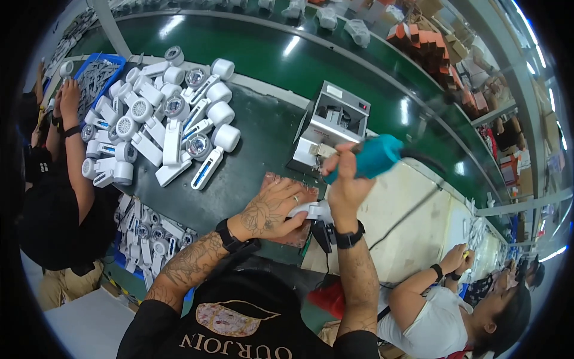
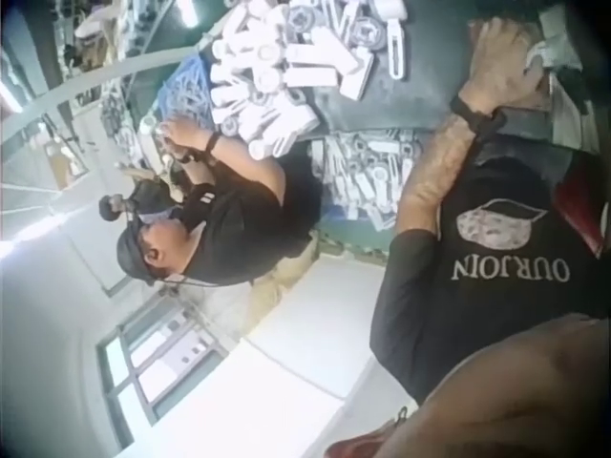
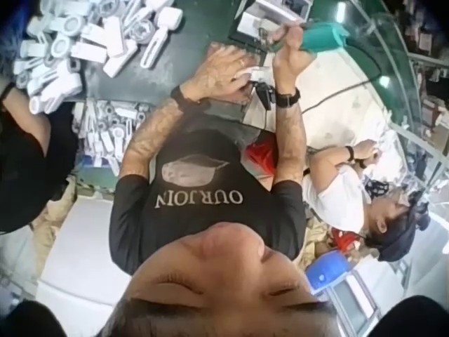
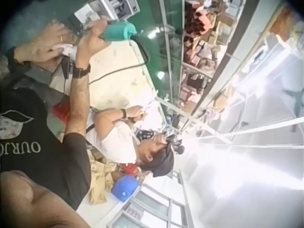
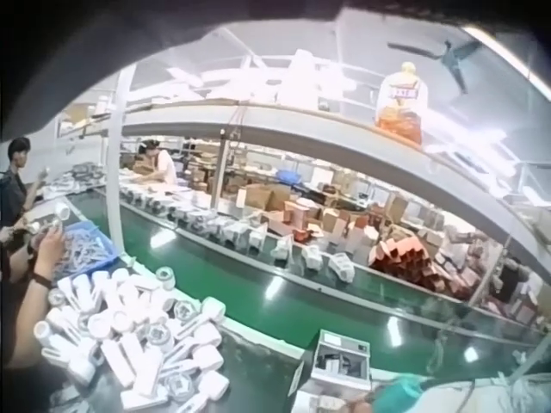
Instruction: The person picks up a white fan, places it on a block, and uses a power screwdriver to drive a screw into it before setting it aside and repeating the process with several more fans.
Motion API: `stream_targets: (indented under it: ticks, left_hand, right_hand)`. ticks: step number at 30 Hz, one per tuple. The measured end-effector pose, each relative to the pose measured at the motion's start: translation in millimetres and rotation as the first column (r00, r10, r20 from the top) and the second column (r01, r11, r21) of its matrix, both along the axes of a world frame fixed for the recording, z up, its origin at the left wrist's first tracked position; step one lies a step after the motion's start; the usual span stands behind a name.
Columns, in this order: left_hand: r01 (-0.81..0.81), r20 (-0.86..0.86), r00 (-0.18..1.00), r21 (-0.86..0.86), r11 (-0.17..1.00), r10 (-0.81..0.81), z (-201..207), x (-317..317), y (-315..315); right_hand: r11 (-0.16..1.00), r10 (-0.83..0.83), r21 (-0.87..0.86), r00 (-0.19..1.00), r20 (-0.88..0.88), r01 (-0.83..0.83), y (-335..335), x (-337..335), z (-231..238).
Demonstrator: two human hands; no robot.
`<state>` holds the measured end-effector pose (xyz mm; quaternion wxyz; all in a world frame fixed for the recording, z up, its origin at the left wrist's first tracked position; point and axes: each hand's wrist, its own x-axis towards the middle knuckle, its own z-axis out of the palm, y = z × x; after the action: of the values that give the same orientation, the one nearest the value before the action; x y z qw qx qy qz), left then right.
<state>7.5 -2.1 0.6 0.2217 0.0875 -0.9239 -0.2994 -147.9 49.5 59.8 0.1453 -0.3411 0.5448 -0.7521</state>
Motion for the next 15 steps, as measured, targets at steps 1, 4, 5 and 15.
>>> stream_targets:
  ticks: [1, 4, 5, 15]
  left_hand:
    - [0.001, 0.011, 1.000, 0.011, 1.000, -0.001, -4, -1, -1]
    - [0.007, -0.101, 0.995, 0.008, 1.000, -0.006, -11, -7, 1]
    - [0.016, -0.098, 0.995, 0.014, 1.000, -0.014, -11, -8, 0]
    - [0.024, -0.062, 0.998, 0.085, 0.996, -0.019, -9, -13, 1]
  right_hand:
    - [0.999, -0.034, -0.023, 0.998, 0.061, 0.036, 9, 8, 5]
    - [0.998, 0.036, -0.058, 0.999, -0.001, -0.036, 45, 14, 8]
    - [0.997, 0.054, -0.057, 0.998, -0.015, -0.054, 53, 17, 7]
    - [0.998, 0.064, -0.011, 0.997, 0.046, -0.064, 68, 18, -7]
